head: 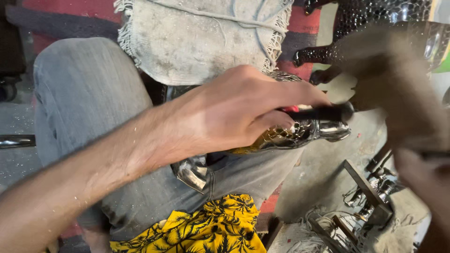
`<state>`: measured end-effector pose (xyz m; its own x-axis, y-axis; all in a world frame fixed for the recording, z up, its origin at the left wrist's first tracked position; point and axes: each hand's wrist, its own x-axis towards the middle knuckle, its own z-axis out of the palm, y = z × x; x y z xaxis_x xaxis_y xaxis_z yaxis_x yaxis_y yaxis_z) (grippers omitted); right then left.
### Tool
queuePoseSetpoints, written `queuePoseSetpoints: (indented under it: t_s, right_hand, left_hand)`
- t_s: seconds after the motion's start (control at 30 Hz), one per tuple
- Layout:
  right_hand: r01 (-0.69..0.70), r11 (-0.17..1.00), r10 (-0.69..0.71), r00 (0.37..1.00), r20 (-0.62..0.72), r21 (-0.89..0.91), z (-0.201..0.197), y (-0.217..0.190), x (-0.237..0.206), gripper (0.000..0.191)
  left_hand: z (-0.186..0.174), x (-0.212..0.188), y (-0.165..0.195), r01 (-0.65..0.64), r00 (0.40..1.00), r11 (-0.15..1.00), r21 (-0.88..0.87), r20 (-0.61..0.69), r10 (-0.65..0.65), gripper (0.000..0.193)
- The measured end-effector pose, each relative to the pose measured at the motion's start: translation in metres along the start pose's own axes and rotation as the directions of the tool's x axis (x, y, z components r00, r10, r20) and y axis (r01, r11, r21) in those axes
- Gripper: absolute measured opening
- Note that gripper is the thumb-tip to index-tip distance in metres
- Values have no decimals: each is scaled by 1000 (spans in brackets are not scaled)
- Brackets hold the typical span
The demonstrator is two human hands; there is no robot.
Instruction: The person sits on the floor with a silver metal elephant figurine on their lap and hammers a punch tool against its surface using a wooden mallet, repositioning the punch repeatedly to work different spots on the figurine's body.
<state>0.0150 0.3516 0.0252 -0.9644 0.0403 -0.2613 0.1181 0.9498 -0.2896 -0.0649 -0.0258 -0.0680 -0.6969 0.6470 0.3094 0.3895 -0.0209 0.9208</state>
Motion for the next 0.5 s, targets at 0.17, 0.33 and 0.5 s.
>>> queuePoseSetpoints:
  t_s: [0.17, 0.33, 0.5]
  right_hand:
    - [-101, 961, 146, 975, 166, -256, 1, 38, 57, 24]
    - [-4, 917, 126, 952, 279, -399, -10, 45, 98, 29]
    - [-2, 923, 120, 952, 283, -385, -12, 31, 116, 30]
  left_hand:
    - [12, -22, 9, -25, 965, 997, -68, -262, 7, 42]
    - [31, -34, 17, 67, 901, 990, -122, -419, -112, 36]
    - [47, -40, 24, 71, 811, 924, -377, -517, -273, 29]
